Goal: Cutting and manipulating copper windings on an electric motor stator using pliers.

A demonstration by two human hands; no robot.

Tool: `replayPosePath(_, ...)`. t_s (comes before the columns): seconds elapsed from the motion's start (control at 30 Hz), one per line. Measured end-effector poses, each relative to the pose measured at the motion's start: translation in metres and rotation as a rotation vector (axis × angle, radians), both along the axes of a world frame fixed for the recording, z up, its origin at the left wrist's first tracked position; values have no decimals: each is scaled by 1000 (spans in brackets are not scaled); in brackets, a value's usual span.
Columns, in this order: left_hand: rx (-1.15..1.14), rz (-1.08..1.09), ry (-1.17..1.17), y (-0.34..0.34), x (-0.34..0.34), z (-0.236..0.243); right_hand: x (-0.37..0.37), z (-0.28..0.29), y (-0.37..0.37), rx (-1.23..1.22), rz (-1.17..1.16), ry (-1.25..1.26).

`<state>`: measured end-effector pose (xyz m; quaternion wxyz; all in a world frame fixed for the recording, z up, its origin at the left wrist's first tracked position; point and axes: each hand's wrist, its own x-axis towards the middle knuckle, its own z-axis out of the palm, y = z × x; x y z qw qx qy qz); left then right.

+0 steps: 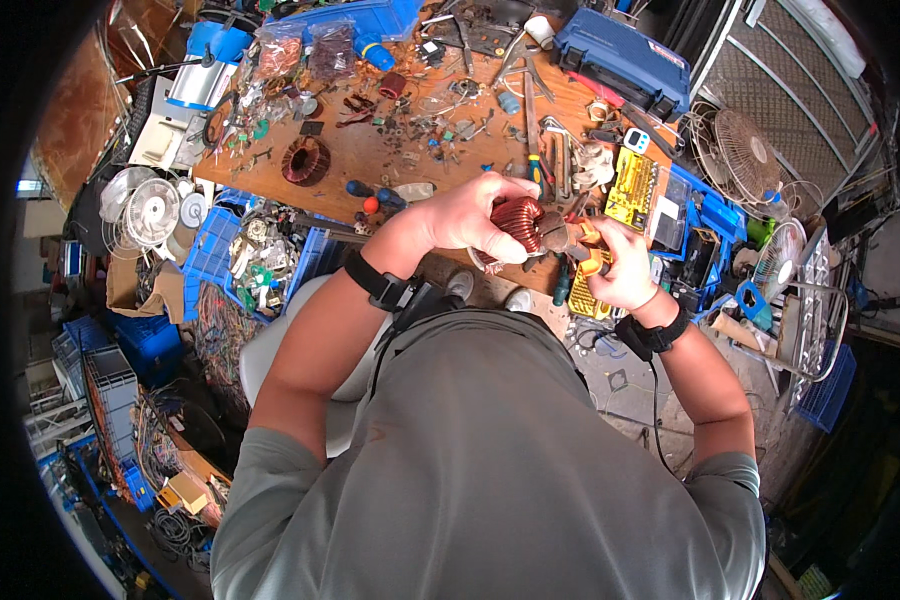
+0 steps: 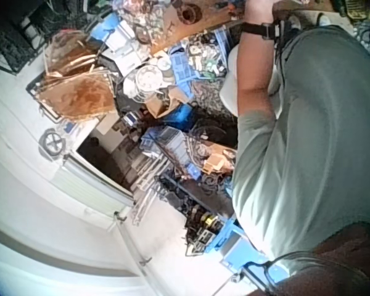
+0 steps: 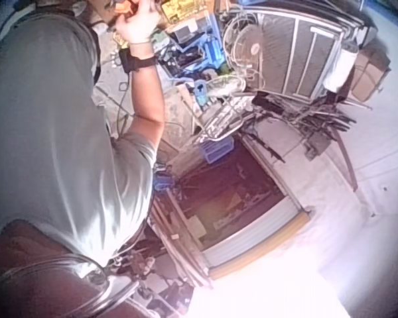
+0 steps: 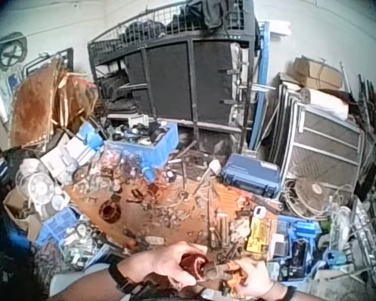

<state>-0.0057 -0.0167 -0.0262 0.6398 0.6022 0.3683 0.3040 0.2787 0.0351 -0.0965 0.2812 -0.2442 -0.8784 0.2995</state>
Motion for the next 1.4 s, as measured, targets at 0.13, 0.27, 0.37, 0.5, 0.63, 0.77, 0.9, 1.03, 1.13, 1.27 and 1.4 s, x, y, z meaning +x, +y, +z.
replayPosePath(0.13,-73,12,-108,1,-3,-7,-2,9,-1,6,-3,-66)
replayPosePath(0.27,-17,-6,125,-3,-9,8,5,44,3,-18,31,-307)
replayPosePath(0.37,8,-33,222,-4,-10,21,8,75,7,21,23,-402)
replayPosePath(0.5,42,-42,296,-8,-10,22,11,104,2,116,48,-524)
replayPosePath(0.63,-28,-12,329,-10,-6,26,10,123,-9,200,-22,-667)
replayPosePath(0.77,78,-30,325,-2,-8,13,14,102,6,272,-12,-700)
replayPosePath(0.9,-161,-36,142,-1,-15,-3,-1,106,22,258,59,-723)
replayPosePath(1.03,-98,3,119,3,-26,-17,-13,99,33,96,80,-802)
replayPosePath(1.13,-10,25,245,5,-32,-27,-20,89,39,33,125,-806)
replayPosePath(1.27,202,63,438,5,-38,-36,-35,84,51,6,157,-910)
replayPosePath(1.4,372,160,839,-1,-34,-21,-47,79,61,-26,147,-1008)
